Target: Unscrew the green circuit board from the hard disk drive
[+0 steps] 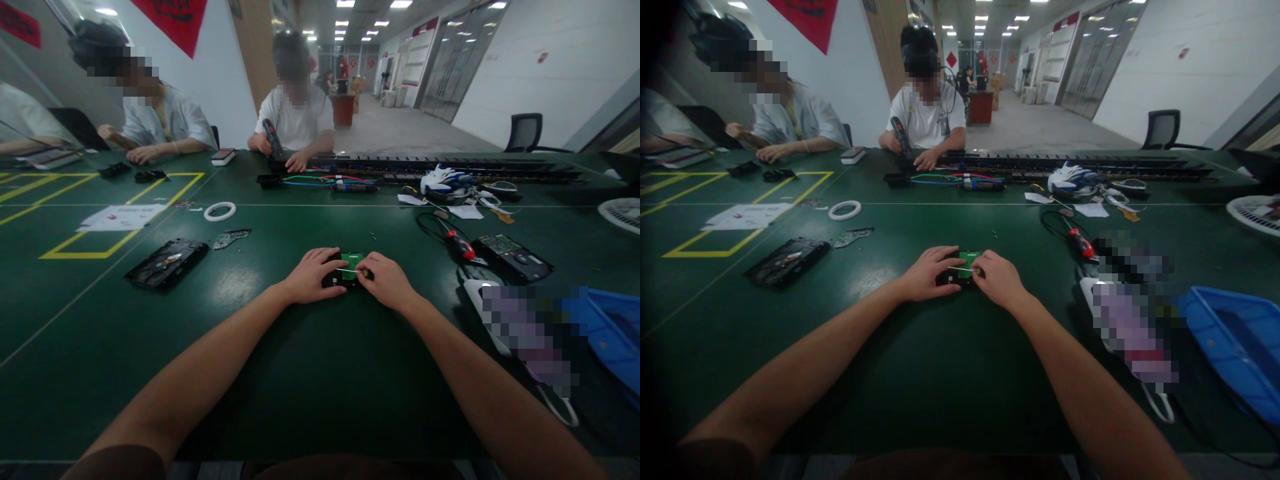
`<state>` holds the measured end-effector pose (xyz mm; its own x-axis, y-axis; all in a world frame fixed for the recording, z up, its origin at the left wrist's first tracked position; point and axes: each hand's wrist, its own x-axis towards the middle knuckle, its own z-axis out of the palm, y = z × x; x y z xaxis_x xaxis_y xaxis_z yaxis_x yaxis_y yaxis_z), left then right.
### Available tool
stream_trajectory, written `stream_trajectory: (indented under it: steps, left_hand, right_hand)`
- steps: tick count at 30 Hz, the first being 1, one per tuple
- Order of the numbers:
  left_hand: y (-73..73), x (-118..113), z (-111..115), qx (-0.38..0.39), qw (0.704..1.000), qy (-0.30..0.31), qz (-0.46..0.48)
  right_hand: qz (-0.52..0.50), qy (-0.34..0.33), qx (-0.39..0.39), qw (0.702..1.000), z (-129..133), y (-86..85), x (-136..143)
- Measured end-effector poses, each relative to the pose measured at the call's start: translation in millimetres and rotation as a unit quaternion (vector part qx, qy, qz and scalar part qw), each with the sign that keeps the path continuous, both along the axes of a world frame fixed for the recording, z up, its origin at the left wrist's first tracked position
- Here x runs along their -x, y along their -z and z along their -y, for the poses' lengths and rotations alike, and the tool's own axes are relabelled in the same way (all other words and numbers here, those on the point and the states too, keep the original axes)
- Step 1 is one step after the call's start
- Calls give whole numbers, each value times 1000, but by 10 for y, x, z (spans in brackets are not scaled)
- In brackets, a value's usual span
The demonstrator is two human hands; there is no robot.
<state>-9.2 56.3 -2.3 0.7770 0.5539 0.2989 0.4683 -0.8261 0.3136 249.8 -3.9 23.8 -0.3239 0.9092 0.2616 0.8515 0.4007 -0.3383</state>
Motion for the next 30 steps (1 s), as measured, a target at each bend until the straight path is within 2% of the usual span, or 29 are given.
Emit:
stream_trajectory:
  steps: [9,15,25,28,30]
  left_hand:
    - [10,-5,1,-3,1000,1,9]
    - [7,-3,4,-9,1000,-2,1]
    - [-10,-8,16,-5,1000,-2,0]
    - [-10,3,15,-2,1000,-3,1]
    - [-10,8,16,-2,1000,0,5]
  right_hand:
    - [46,7,1,999,25,-84,76]
    - [54,-3,-16,998,24,-52,53]
    - [-49,-43,-18,998,46,105,-93]
    - [-92,-34,-17,995,45,122,-110]
    - [-122,-3,-19,992,45,126,-135]
